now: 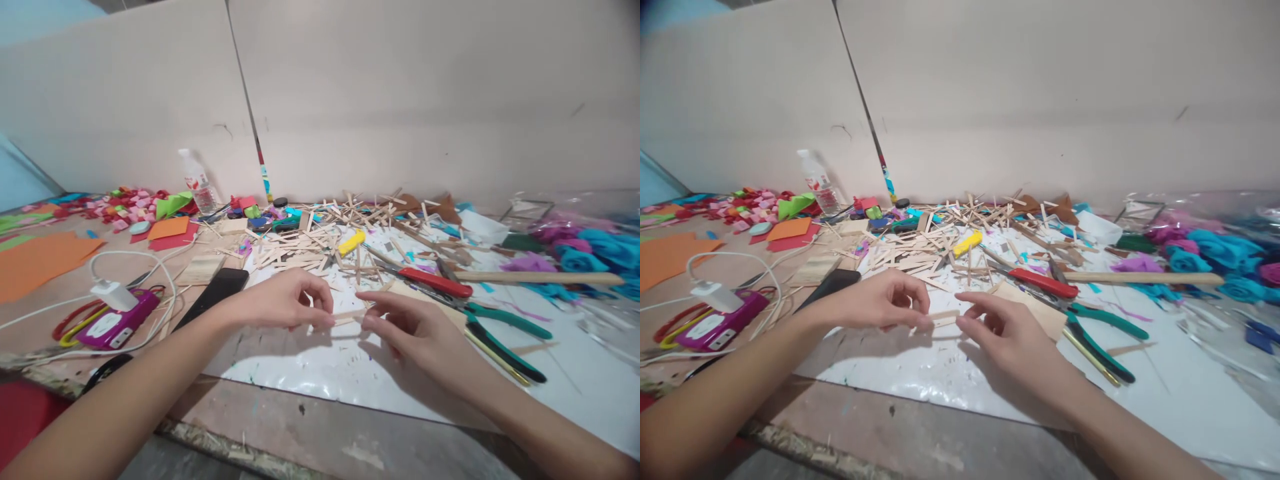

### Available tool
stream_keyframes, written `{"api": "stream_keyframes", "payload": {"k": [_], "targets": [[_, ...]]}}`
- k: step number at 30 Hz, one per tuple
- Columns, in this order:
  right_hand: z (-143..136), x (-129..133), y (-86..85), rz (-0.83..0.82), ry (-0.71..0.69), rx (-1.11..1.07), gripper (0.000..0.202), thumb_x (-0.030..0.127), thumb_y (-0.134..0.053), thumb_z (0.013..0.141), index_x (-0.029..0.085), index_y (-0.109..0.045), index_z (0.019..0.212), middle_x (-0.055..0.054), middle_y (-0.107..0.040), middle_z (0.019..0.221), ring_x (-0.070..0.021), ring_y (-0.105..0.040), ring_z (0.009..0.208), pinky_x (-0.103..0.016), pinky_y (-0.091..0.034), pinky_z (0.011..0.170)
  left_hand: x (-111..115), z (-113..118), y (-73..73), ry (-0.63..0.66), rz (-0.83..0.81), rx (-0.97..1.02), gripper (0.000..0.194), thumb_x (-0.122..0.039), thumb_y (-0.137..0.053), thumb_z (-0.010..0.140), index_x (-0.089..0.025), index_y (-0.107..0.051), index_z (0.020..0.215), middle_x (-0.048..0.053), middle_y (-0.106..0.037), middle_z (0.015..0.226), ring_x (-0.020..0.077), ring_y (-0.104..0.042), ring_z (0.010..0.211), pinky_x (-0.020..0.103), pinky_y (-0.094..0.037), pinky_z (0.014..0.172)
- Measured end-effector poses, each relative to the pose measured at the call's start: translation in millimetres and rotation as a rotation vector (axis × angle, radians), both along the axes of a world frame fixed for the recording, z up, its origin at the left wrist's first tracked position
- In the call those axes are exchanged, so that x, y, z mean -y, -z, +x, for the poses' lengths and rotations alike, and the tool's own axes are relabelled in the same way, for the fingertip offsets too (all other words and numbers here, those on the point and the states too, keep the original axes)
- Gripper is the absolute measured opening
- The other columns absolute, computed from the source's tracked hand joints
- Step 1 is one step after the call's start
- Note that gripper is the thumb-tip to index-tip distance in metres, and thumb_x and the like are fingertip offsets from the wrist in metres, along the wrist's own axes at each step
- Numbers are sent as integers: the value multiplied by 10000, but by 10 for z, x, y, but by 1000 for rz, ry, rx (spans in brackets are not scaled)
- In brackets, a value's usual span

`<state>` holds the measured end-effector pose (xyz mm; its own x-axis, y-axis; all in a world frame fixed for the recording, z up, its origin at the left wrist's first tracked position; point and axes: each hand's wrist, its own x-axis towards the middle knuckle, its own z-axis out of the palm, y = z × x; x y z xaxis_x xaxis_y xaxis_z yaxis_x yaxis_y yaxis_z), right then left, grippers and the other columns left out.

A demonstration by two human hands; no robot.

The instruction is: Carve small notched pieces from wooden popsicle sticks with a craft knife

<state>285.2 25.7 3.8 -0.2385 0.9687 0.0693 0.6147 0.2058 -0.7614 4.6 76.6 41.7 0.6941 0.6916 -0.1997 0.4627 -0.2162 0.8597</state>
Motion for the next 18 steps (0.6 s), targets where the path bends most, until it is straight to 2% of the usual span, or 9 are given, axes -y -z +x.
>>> {"api": "stream_keyframes", "payload": {"k": [3,5,8,12,15,18], "targets": [[-20,34,-6,-67,-124,1,412,592,-635,1020,266,-882,1069,-32,-805,848,-151,-629,685,-285,-459,603,19,24,53,73,-26,0,309,-468,-877,918,-184,-760,946,-21,-710,774,82,-586,542,214,-443,526],[-24,52,-9,-92,-203,19,386,546,-634,1036,265,-873,925,-29,-810,862,-153,-641,743,-283,-467,649,18,24,85,129,-29,-21,285,-444,-892,896,-185,-787,954,-12,-734,805,89,-603,556,221,-446,536],[-27,84,-19,-94,-247,47,375,518,-621,1059,259,-870,952,-28,-803,865,-151,-615,752,-298,-432,653,4,10,95,171,24,-44,229,-373,-909,875,-187,-835,986,-22,-704,755,92,-580,612,214,-416,564],[-4,81,-23,-108,-226,69,410,499,-609,1093,211,-820,892,-24,-742,788,-136,-583,716,-294,-436,643,-15,-16,59,144,120,-47,173,-330,-859,953,-162,-831,984,-17,-698,775,92,-549,652,213,-405,592],[60,3,-7,-144,-148,77,348,505,-676,1092,175,-770,1040,-34,-755,972,-153,-687,840,-311,-604,772,-26,-24,78,98,142,-50,234,-356,-843,1004,-143,-767,944,-28,-676,780,101,-567,657,225,-475,619],[128,-96,18,-139,24,27,410,504,-721,1071,187,-715,1331,-97,-732,1337,-239,-737,1147,-452,-669,992,-62,-14,176,-83,162,-3,322,-438,-781,1069,-142,-719,959,-25,-663,814,107,-603,676,245,-549,649]]}}
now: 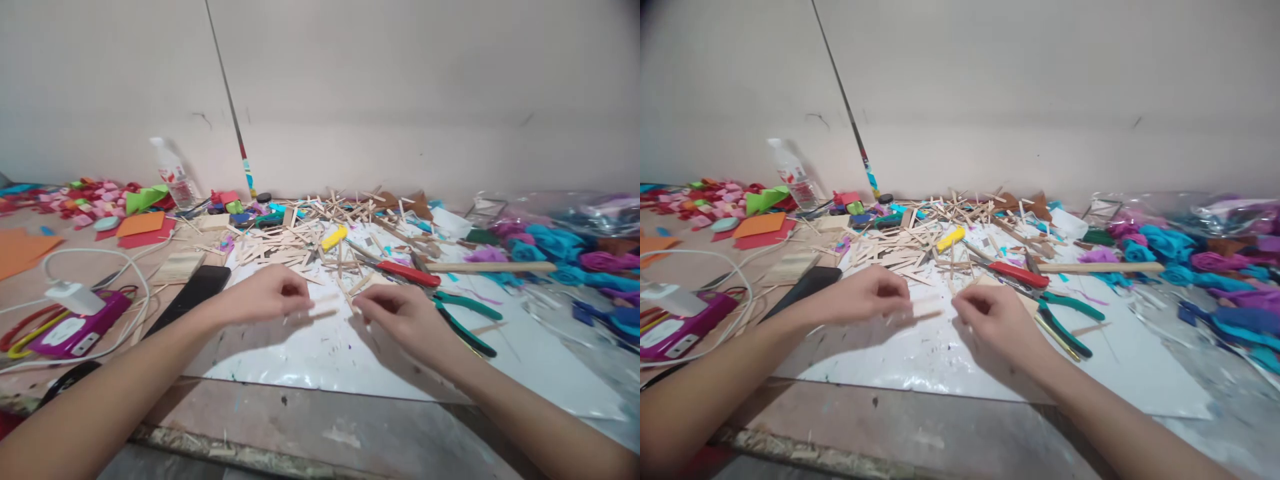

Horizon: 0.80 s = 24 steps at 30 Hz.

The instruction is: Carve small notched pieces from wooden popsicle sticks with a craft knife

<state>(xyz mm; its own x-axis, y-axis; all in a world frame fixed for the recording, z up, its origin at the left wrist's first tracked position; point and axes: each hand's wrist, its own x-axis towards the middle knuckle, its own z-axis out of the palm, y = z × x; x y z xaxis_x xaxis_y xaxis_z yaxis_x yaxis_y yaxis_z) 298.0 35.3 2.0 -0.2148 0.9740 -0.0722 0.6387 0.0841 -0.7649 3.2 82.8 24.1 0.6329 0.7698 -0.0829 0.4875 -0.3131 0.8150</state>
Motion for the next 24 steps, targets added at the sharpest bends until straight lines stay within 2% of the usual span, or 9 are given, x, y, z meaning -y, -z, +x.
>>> {"api": "stream_keyframes", "payload": {"k": [4,6,8,13,18,24], "targets": [[26,-70,19,22,230,-110,457,489,-728,1068,192,-687,1413,-120,-706,1421,-264,-725,1227,-493,-659,1038,-81,16,142,-346,43,192,360,-505,-676,1133,-146,-705,1120,-3,-679,897,102,-611,679,241,-567,628],[35,-82,1,48,302,-137,458,487,-730,1067,192,-687,1414,-120,-705,1424,-266,-724,1229,-494,-659,1039,-109,10,155,-458,54,305,370,-510,-663,1139,-148,-693,1214,6,-685,936,101,-612,680,233,-562,611],[64,-91,-42,100,361,-144,457,492,-729,1066,192,-691,1410,-117,-705,1426,-270,-722,1235,-495,-658,1044,-117,-5,124,-517,66,409,384,-505,-651,1145,-153,-676,1295,14,-689,969,101,-615,687,230,-560,604],[177,-115,-160,231,415,-118,416,495,-711,1078,209,-707,1381,-115,-710,1420,-255,-723,1221,-478,-657,1045,-70,-7,19,-472,56,511,336,-444,-731,1109,-142,-716,1255,31,-734,1012,125,-686,766,265,-624,685],[205,-109,-114,323,348,-82,383,505,-702,1083,206,-728,1320,-101,-734,1355,-234,-733,1157,-444,-666,1004,3,35,-18,-449,65,534,331,-462,-785,1070,-135,-751,1105,21,-760,936,130,-711,744,273,-632,690],[196,-103,-31,466,270,-53,343,520,-711,1080,180,-754,1097,-42,-763,1032,-152,-720,882,-335,-657,821,3,-28,-110,-534,193,621,320,-430,-883,947,-142,-783,1046,14,-755,847,116,-667,680,259,-592,666]]}}
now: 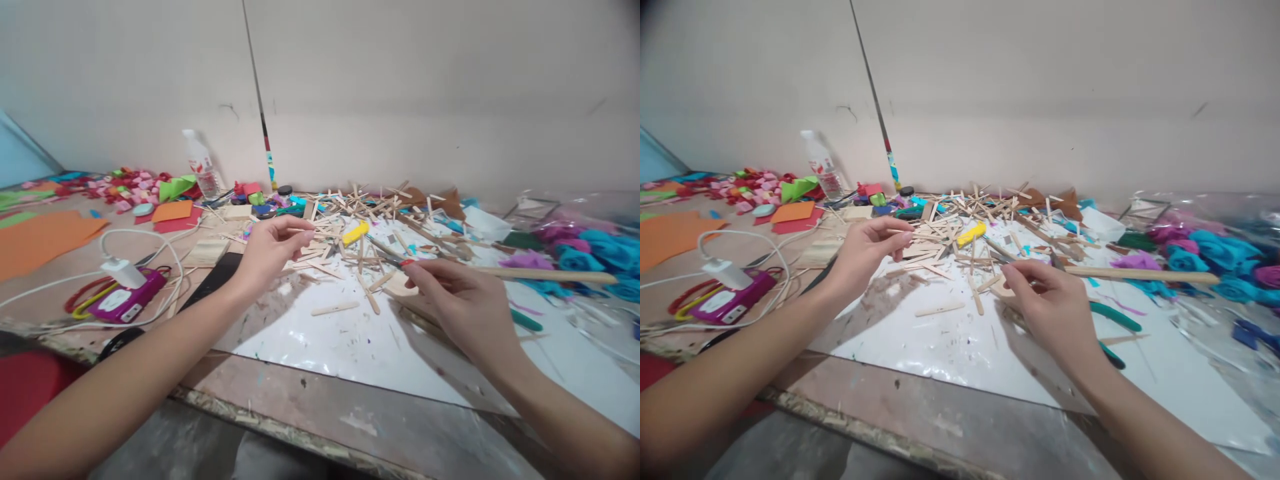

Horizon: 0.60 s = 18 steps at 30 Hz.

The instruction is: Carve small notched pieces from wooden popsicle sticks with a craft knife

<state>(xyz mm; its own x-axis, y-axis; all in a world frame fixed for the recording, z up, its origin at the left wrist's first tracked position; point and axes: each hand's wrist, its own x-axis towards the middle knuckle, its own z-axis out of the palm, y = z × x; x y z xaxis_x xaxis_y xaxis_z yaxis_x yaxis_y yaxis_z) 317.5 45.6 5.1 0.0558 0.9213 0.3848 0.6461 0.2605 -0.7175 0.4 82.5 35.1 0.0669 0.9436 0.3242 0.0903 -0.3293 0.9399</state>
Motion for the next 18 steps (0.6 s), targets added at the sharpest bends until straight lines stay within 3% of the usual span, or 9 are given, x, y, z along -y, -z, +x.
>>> {"api": "stream_keyframes", "payload": {"k": [4,11,18], "targets": [[-3,-1,1,45,-4,52,372,545,-708,1077,178,-763,1037,-23,-759,938,-143,-711,818,-322,-645,786,17,4,-31,50,23,9,245,-374,-904,873,-169,-828,983,55,-818,937,150,-738,787,272,-628,739],[-70,62,9,37,-152,133,355,516,-673,1105,174,-740,1040,-18,-743,942,-122,-682,774,-281,-619,716,133,112,-15,306,-22,-48,263,-356,-898,879,-178,-884,1072,94,-861,998,186,-815,838,305,-695,809],[-194,133,-43,93,-233,116,296,471,-687,1062,211,-825,1027,-54,-838,979,-153,-750,791,-289,-615,673,179,136,-19,366,-84,-85,262,-373,-877,909,-163,-869,1065,94,-862,936,172,-803,744,296,-705,754]]}}
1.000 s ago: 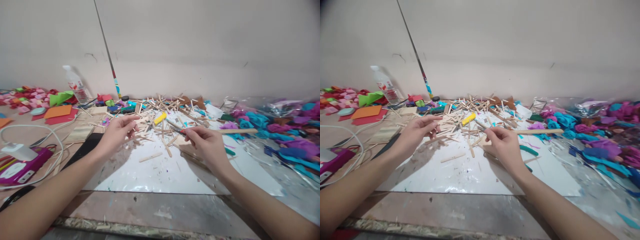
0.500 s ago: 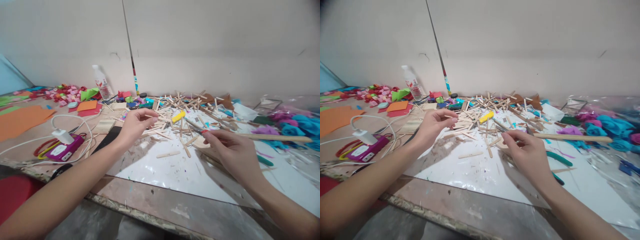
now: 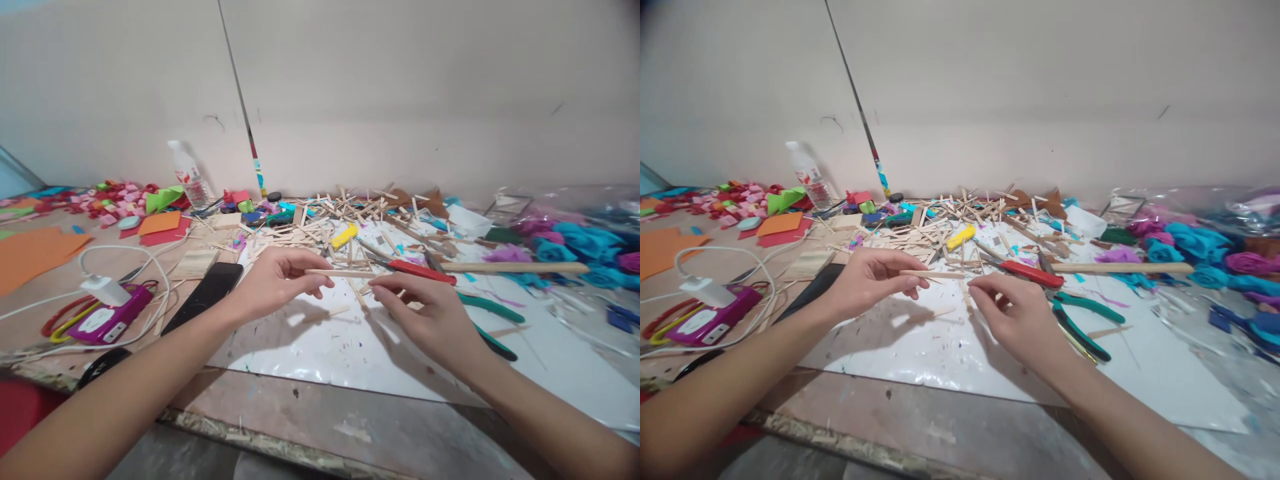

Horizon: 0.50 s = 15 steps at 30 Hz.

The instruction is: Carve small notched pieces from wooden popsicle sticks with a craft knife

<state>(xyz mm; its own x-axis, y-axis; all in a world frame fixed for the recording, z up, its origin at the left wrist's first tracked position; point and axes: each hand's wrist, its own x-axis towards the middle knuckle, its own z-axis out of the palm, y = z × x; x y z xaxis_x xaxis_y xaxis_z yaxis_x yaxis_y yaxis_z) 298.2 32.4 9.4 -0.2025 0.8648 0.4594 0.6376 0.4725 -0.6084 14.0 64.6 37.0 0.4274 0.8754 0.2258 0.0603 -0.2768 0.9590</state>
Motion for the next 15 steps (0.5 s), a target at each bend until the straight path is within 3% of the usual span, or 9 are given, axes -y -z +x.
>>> {"api": "stream_keyframes", "payload": {"k": [8,15], "targets": [[8,-27,-35,43,124,-90,259,429,-713,1000,214,-857,1028,-63,-855,938,-176,-749,735,-323,-632,659,-27,-14,-20,-204,91,79,264,-421,-890,889,-172,-808,853,49,-784,753,151,-704,631,263,-607,622],[14,-19,-37,53,176,-138,234,443,-712,977,268,-866,968,-56,-857,952,-221,-772,793,-348,-648,680,-135,-173,-81,-635,322,514,211,-289,-733,914,-249,-562,795,-51,-517,664,104,-506,583,252,-453,569]]}}
